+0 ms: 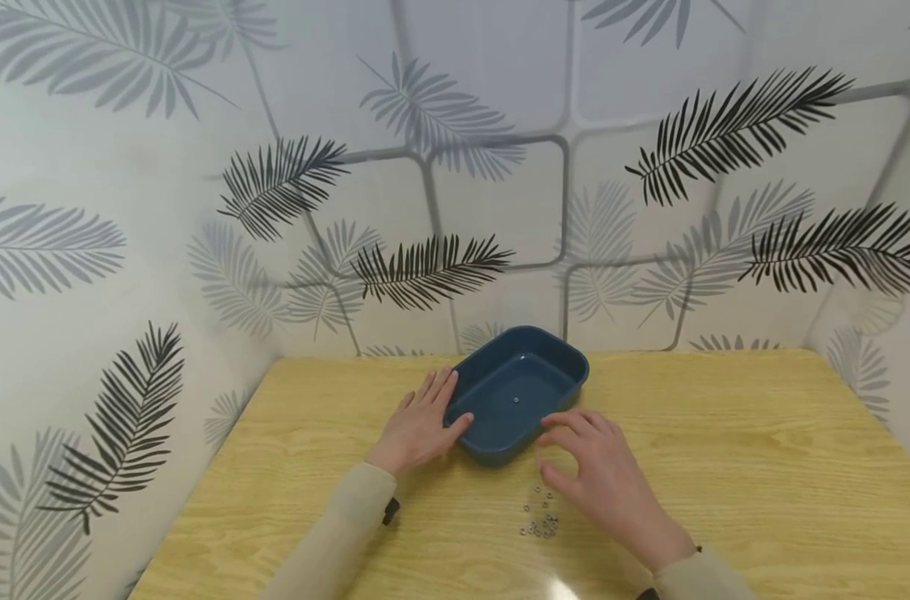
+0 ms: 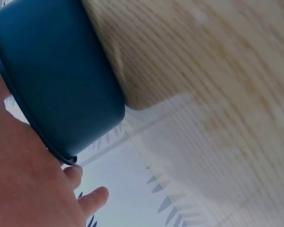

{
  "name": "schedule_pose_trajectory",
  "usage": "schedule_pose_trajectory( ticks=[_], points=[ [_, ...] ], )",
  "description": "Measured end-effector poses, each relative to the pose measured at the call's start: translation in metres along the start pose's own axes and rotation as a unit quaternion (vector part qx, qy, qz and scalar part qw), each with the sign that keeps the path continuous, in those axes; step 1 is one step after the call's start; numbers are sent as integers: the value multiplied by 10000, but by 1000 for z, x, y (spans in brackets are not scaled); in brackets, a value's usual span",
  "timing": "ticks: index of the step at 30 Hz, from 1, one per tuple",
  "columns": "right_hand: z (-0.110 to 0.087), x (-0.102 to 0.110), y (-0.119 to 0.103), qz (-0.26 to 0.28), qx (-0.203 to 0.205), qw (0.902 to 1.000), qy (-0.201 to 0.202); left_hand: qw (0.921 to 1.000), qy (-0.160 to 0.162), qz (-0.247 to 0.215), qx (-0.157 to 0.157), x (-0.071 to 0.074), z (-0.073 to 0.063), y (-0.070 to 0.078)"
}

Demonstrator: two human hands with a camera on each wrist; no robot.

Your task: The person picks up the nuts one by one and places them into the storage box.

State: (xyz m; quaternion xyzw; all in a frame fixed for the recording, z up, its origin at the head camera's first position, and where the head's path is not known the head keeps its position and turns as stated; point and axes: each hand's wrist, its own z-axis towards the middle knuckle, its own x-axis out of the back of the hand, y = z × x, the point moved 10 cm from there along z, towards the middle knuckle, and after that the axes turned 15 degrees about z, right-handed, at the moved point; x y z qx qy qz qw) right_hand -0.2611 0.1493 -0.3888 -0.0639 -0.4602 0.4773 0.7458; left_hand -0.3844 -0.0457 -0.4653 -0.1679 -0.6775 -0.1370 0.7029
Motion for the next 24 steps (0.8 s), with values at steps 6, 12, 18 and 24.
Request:
schedule_pose_trajectory(
  ticks=[6, 12, 18, 24],
  points=[
    [-4, -1, -1, -167, 97, 9998, -60, 10000, -13, 52, 15, 1, -1, 0],
    [-8, -2, -2, -253, 163, 9995, -122, 9999, 2, 118, 24, 0, -1, 0],
    [-14, -6, 3, -344, -16, 9988, -337, 10000, 34, 85, 14, 1, 0, 0],
    [-23, -12, 9, -452, -130, 9972, -587, 10000, 9, 93, 17, 1, -1, 0]
  ],
)
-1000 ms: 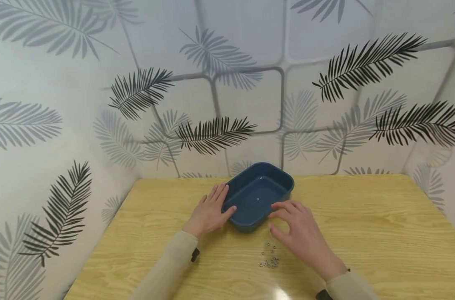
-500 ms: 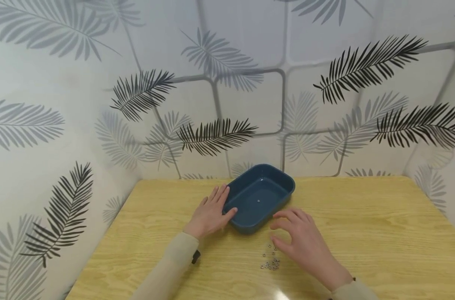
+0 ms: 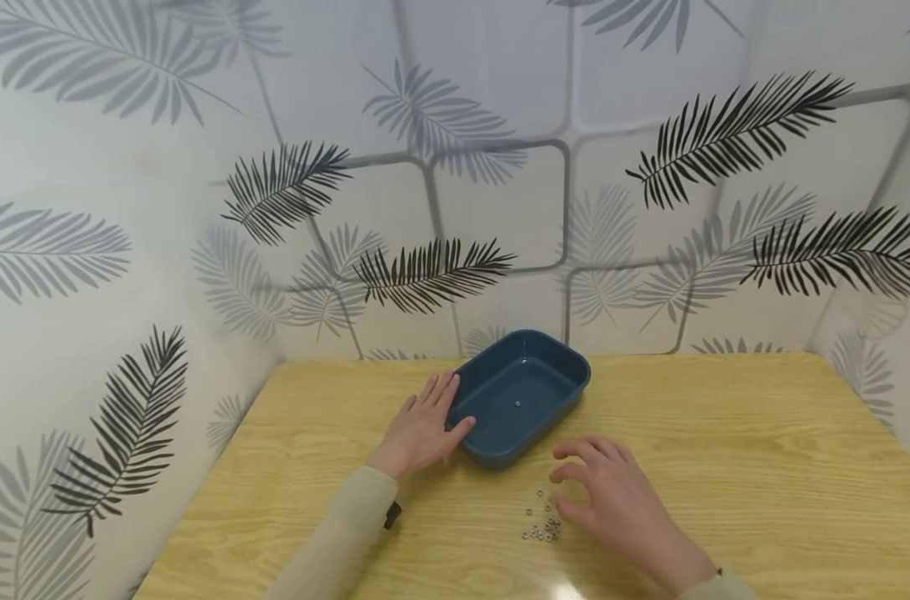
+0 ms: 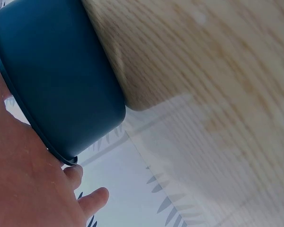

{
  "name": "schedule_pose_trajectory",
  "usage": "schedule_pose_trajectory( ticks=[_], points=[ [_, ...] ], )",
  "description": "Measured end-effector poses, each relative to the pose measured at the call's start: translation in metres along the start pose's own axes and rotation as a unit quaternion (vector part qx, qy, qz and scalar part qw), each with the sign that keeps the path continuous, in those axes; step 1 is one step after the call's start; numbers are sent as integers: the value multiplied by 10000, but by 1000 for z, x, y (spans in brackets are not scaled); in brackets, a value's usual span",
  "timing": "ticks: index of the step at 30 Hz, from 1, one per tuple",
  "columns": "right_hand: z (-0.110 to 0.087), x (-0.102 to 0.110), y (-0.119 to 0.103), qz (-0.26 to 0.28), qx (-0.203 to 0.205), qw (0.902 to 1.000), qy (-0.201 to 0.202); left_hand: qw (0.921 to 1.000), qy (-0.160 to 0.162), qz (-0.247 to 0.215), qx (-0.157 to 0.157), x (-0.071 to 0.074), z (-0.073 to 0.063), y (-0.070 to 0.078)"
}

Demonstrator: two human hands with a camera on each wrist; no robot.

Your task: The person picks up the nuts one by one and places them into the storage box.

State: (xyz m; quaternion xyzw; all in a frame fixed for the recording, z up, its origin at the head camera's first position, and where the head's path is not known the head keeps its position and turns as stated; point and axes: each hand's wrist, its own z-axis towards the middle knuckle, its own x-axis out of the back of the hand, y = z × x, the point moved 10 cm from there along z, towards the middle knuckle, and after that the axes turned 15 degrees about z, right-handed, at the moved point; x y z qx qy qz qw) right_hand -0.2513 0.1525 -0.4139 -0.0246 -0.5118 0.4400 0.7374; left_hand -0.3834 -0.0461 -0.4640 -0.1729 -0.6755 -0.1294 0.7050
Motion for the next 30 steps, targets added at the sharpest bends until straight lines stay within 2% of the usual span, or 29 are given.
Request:
schedule_pose_trajectory(
  ticks=[11, 17, 22, 30],
  points=[
    [-13, -23, 18, -197, -572, 9949, -809, 10000, 3, -21, 2, -1, 1, -1],
    [-21, -34, 27, -70, -984, 9885, -1145, 10000, 1, -10, -14, 0, 0, 0],
    [-24, -39, 27, -4, -885, 9879, -1274, 10000, -4, -22, -18, 0, -1, 1],
    [-24, -42, 25, -109, -661, 9899, -1253, 10000, -32, 14, 15, -1, 0, -1]
  ],
)
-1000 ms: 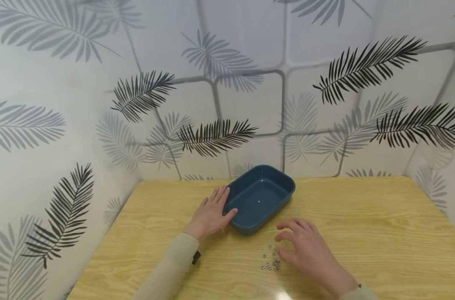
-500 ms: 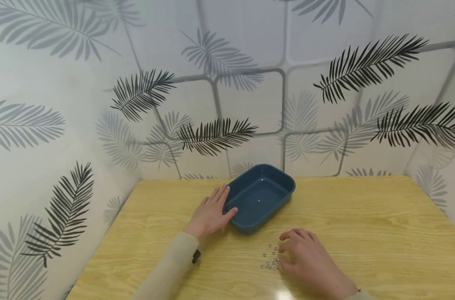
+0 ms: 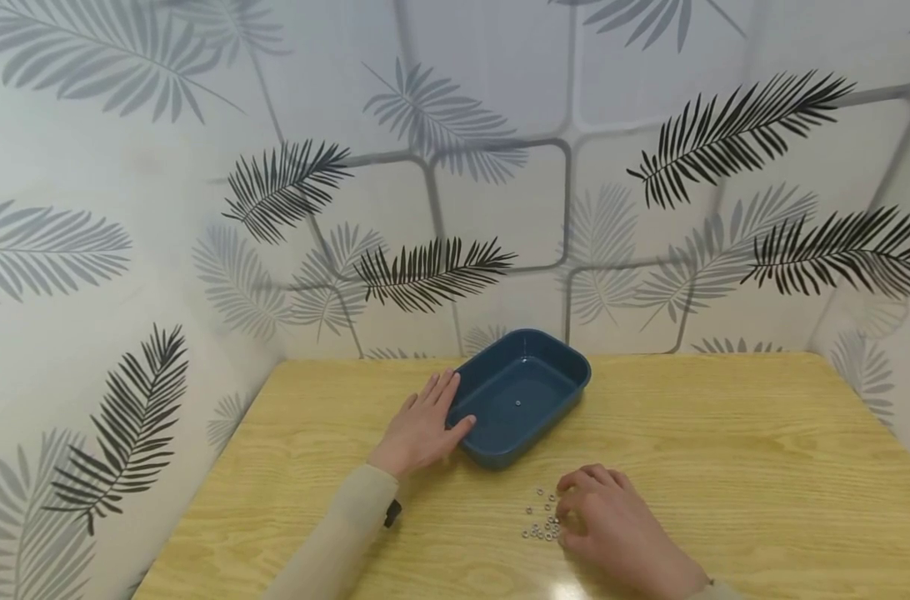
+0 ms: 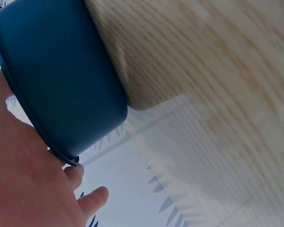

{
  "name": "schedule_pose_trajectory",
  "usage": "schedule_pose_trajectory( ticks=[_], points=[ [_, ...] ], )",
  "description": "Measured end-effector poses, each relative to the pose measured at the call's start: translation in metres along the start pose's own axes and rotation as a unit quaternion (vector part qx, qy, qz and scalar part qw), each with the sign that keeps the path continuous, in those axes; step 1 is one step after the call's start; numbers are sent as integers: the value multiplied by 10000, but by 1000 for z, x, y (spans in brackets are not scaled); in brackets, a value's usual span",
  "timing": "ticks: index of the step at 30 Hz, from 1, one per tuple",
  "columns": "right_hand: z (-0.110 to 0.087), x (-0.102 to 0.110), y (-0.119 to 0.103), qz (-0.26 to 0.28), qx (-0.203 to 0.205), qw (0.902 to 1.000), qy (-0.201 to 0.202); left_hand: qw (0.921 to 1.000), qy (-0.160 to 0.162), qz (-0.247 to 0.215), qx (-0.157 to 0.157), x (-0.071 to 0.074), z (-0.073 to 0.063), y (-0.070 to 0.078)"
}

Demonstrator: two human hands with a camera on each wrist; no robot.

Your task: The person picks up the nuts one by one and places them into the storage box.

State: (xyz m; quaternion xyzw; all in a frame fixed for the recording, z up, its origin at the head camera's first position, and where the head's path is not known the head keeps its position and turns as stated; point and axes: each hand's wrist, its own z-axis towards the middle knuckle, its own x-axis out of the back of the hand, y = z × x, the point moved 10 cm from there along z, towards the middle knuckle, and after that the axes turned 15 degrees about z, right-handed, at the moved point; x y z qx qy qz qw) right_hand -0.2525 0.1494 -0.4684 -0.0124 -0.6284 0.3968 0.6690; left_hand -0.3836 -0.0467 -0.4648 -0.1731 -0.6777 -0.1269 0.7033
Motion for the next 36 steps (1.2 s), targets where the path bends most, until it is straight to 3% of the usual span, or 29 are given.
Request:
schedule_pose_trajectory(
  ticks=[36],
  points=[
    [10, -4, -7, -136, 80, 9998, -105, 10000, -32, -51, -50, 1, 0, 2]
  ],
)
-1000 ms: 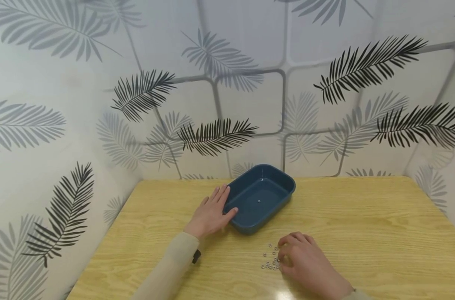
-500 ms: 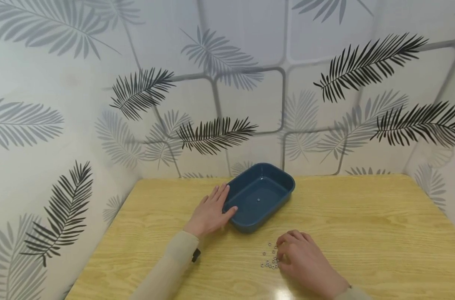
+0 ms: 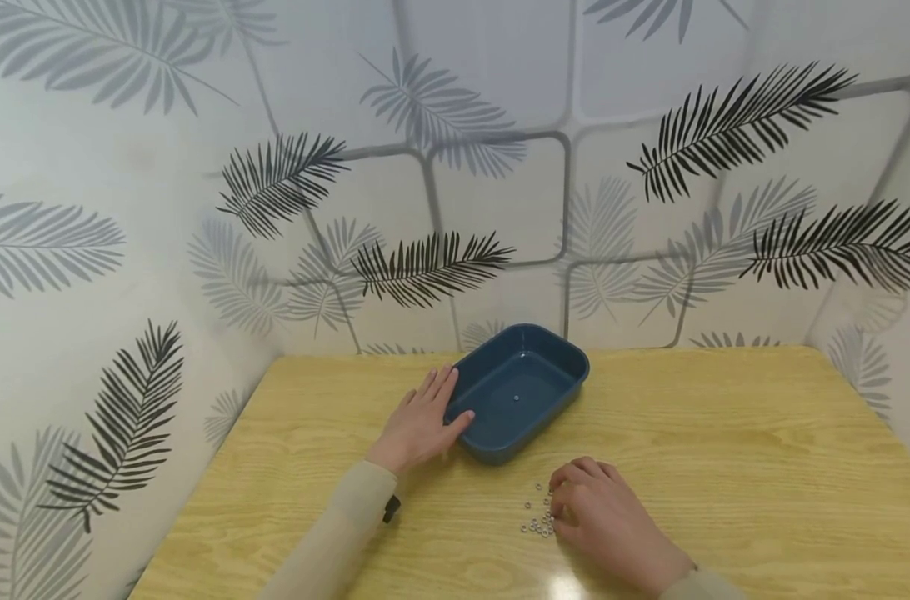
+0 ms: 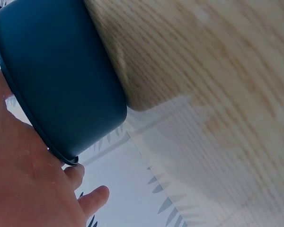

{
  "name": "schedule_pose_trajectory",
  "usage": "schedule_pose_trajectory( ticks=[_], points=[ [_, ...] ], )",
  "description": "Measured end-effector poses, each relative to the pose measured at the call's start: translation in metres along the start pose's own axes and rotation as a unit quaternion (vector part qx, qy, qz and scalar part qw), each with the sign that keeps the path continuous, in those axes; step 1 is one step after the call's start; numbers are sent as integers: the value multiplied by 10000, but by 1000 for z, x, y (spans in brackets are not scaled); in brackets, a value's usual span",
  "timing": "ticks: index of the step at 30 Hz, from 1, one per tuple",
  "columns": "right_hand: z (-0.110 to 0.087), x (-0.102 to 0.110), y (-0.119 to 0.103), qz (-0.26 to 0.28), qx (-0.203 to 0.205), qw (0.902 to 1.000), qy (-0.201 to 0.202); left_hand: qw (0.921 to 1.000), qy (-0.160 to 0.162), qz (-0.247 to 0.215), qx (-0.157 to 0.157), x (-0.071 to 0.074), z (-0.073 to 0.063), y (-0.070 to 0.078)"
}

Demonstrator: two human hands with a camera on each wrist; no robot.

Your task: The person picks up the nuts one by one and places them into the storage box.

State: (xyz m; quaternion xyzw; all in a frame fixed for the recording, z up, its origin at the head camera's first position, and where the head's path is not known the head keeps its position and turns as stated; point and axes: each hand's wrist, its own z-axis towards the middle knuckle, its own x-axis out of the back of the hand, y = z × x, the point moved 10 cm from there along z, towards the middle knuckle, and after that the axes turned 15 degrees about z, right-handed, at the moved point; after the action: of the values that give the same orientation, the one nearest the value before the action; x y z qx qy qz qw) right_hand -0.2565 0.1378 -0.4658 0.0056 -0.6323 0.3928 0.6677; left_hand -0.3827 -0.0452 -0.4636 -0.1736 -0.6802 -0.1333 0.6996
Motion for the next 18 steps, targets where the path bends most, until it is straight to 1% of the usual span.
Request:
schedule_pose_trajectory(
  ticks=[6, 18],
  points=[
    [1, 1, -2, -23, 23, 10000, 59, 10000, 26, 40, -2, 1, 1, -1],
    [0, 2, -5, -9, 172, 9998, 85, 10000, -2, 9, 24, -2, 1, -1]
  ],
)
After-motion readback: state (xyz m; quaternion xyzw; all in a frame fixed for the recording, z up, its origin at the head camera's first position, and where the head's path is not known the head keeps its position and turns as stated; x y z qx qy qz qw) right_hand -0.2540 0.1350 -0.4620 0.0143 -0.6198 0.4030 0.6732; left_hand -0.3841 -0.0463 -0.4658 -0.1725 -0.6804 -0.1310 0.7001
